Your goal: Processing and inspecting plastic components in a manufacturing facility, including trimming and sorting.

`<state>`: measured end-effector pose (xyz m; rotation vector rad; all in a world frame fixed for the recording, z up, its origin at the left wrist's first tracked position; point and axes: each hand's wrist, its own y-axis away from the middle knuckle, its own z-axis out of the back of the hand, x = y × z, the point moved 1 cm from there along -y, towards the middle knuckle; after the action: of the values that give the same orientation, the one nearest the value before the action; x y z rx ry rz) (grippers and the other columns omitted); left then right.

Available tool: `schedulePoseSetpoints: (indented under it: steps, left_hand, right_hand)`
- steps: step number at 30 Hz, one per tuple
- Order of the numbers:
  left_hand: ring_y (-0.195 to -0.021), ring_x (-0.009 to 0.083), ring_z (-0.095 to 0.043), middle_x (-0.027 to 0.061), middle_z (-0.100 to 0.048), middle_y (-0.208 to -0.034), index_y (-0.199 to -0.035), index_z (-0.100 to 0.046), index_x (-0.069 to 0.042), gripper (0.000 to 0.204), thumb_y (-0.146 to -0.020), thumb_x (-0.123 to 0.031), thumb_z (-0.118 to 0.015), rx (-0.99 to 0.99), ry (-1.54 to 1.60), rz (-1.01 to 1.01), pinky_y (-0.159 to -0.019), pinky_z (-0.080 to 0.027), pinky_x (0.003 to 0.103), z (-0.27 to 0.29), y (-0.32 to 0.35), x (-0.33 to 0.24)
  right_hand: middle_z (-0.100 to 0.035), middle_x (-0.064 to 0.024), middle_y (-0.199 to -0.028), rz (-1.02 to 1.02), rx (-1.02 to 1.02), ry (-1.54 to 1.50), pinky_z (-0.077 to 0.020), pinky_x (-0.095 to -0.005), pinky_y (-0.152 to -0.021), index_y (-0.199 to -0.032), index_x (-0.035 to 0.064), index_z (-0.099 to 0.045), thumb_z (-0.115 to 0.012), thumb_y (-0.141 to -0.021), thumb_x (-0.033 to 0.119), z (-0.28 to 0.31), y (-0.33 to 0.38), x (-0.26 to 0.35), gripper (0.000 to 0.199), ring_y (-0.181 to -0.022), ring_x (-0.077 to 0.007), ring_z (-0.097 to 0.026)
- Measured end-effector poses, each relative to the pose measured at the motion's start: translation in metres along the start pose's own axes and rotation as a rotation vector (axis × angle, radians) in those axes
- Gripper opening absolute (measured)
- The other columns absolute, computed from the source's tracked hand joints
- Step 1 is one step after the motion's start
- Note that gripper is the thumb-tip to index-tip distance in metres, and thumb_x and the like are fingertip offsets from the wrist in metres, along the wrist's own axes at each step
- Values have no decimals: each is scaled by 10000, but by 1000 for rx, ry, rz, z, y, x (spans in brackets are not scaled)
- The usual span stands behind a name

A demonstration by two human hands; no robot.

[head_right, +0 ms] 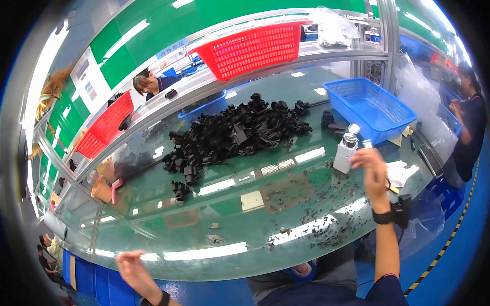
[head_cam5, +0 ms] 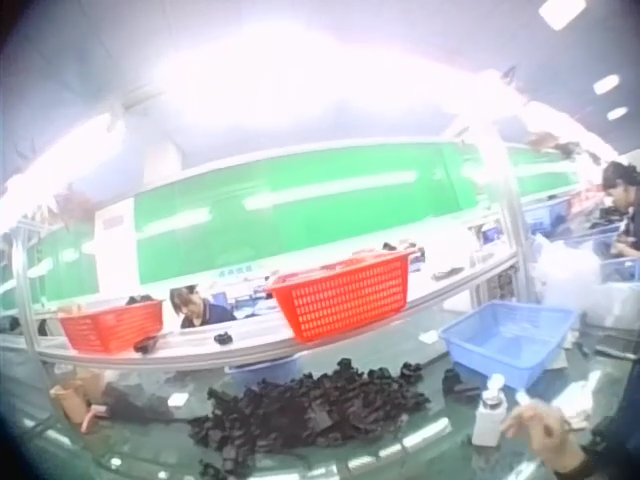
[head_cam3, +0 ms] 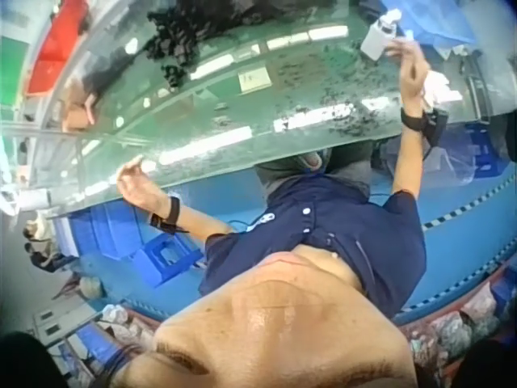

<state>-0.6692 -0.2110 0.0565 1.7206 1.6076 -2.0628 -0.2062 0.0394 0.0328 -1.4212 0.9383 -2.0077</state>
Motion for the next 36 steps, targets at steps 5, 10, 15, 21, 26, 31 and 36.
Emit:
schedulePoseSetpoints:
  steps: [5, 10, 15, 21, 26, 31, 36]
  left_hand:
    - [-955, 244, -469, 118, -520, -915, -1053, -453, 18, 310, -862, -219, -394, -272, 444, -391, -946, -332, 376, 20, -41, 8]
    - [-820, 226, -527, 107, -564, -854, -958, -534, 16, 181, -836, -86, -446, -148, -644, -602, -819, -387, 345, -110, -70, 11]
    - [-746, 240, -529, 100, -570, -787, -868, -581, -12, 127, -752, 9, -536, 613, -688, -636, -708, -405, 326, -205, -33, 77]
    - [-649, 234, -478, 72, -513, -693, -831, -579, -45, 110, -730, -4, -557, 793, -567, -475, -611, -363, 326, -227, -10, 116]
    - [-648, 222, -538, 78, -566, -696, -836, -607, -54, 86, -768, -41, -556, 882, -512, -248, -621, -389, 319, -217, 3, 138]
    - [-644, 210, -556, 79, -582, -711, -851, -604, -48, 86, -776, -58, -561, 901, -466, -164, -626, -395, 313, -219, 9, 141]
    - [-658, 216, -558, 103, -609, -789, -885, -616, -30, 122, -782, -70, -562, 957, -473, -84, -651, -412, 310, -219, 9, 136]
  right_hand:
    - [-532, -97, -644, 142, 482, 481, -419, -360, -558, -777, 72, -556, -585, -790, 185, -33, 22, -2, 117, -609, -295, -534]
    - [-505, -104, -832, 36, 503, 495, -403, -357, -671, -915, 84, -583, -524, -695, -17, -16, 59, -30, 249, -759, -276, -507]
    - [-528, -117, -815, -128, 100, 704, -414, -381, -688, -834, 48, -571, -540, -698, 6, 46, 48, -51, 146, -770, -298, -525]
    - [-553, -159, -777, -480, 204, 1061, -426, -404, -710, -772, 0, -560, -610, -691, 80, 114, 70, -89, 125, -781, -326, -539]
    - [-531, -150, -754, -699, 262, 648, -424, -347, -658, -813, -22, -541, -590, -694, 81, 109, 70, -85, 165, -723, -271, -533]
    - [-507, -144, -737, -582, 280, 615, -413, -340, -637, -816, -13, -537, -636, -659, 96, 92, 74, -71, 215, -692, -257, -513]
    - [-527, -111, -613, -798, 285, 678, -410, -349, -550, -735, -1, -514, -689, -634, 128, 88, 69, -72, 239, -580, -266, -522]
